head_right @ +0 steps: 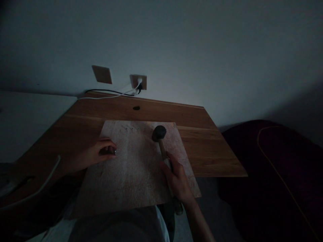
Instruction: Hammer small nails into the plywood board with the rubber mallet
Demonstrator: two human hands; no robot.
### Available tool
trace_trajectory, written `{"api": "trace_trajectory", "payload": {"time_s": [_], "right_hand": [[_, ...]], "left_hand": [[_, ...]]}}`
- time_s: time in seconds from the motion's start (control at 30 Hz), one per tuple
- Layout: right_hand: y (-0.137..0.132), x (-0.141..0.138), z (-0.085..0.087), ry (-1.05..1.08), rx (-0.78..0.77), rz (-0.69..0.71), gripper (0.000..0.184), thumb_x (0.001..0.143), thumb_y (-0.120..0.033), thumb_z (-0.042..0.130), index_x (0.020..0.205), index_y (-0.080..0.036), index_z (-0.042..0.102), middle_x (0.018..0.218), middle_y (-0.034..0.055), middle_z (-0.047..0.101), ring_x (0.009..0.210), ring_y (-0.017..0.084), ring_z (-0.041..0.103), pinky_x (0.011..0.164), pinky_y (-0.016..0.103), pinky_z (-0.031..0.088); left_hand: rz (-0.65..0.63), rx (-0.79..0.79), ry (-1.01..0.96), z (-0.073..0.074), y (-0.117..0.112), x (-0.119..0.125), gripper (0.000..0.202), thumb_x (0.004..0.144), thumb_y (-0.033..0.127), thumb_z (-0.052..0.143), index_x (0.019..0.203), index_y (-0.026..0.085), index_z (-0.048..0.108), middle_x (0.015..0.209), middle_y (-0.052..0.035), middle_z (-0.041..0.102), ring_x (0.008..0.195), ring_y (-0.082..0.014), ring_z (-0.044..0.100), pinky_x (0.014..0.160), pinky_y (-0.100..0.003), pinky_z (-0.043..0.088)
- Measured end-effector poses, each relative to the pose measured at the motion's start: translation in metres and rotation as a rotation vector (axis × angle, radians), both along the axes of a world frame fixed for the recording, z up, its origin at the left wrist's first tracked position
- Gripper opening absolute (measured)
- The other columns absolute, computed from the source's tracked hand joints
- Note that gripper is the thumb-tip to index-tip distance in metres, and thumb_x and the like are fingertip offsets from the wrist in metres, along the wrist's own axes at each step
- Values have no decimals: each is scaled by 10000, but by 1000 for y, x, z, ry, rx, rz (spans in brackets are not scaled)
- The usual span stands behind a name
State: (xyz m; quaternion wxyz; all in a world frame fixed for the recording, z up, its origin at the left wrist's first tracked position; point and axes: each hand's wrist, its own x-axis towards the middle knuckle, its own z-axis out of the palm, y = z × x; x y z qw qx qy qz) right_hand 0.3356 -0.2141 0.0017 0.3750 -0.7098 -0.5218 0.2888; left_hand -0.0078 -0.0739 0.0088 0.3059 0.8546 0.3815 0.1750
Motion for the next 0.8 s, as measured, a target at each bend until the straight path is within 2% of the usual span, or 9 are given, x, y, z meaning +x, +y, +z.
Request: {"api": "trace_trajectory", "payload": {"time_s": [0.17, 0.3, 0.43, 0.57, 0.7, 0.8], "right_hand": [[0, -2, 4, 80, -67, 13, 650, 939, -554, 662, 1445, -148, 688, 839, 65, 775, 801, 296, 752, 704, 400, 622], [0, -3, 6, 68, -53, 16, 672, 926, -574, 660, 1436, -137, 687, 827, 58, 750, 761, 269, 723, 653, 362, 591], [0, -3, 8, 95, -115, 29, 721, 928, -594, 639, 1471, -120, 650, 713, 22, 689, 618, 239, 657, 559, 345, 545], [0, -4, 10, 78, -79, 15, 672, 915, -584, 649, 1426, -150, 688, 796, 45, 729, 689, 246, 691, 619, 348, 574], [0, -3, 10, 96, -103, 36, 695, 946, -571, 628, 1476, -122, 651, 748, 32, 722, 689, 259, 708, 654, 372, 600], [0, -3, 8, 56, -36, 29, 633, 927, -558, 657, 1410, -153, 711, 987, 95, 811, 985, 322, 766, 866, 423, 625]], "left_hand": [[6, 19, 16, 1, -1, -1, 89, 889, 270, 769, 913, 202, 718, 898, -6, 690, 792, -174, 654, 742, -302, 502], [3, 15, 19, 5, -2, 3, 52, 884, 241, 743, 910, 201, 720, 895, -9, 700, 803, -173, 660, 749, -297, 506], [27, -7, 6, 4, 1, 6, 88, 871, 185, 703, 953, 201, 729, 891, -9, 702, 771, -163, 652, 718, -284, 501], [71, 14, -32, 0, 8, 8, 160, 863, 137, 673, 991, 211, 733, 872, 0, 692, 758, -159, 649, 717, -283, 488], [114, 32, -90, -3, 20, 9, 105, 852, 158, 688, 940, 210, 711, 827, 13, 660, 728, -151, 620, 698, -273, 466], [155, 32, -127, -7, 33, 10, 70, 839, 186, 714, 902, 203, 689, 741, 37, 599, 664, -138, 566, 650, -256, 426]]}}
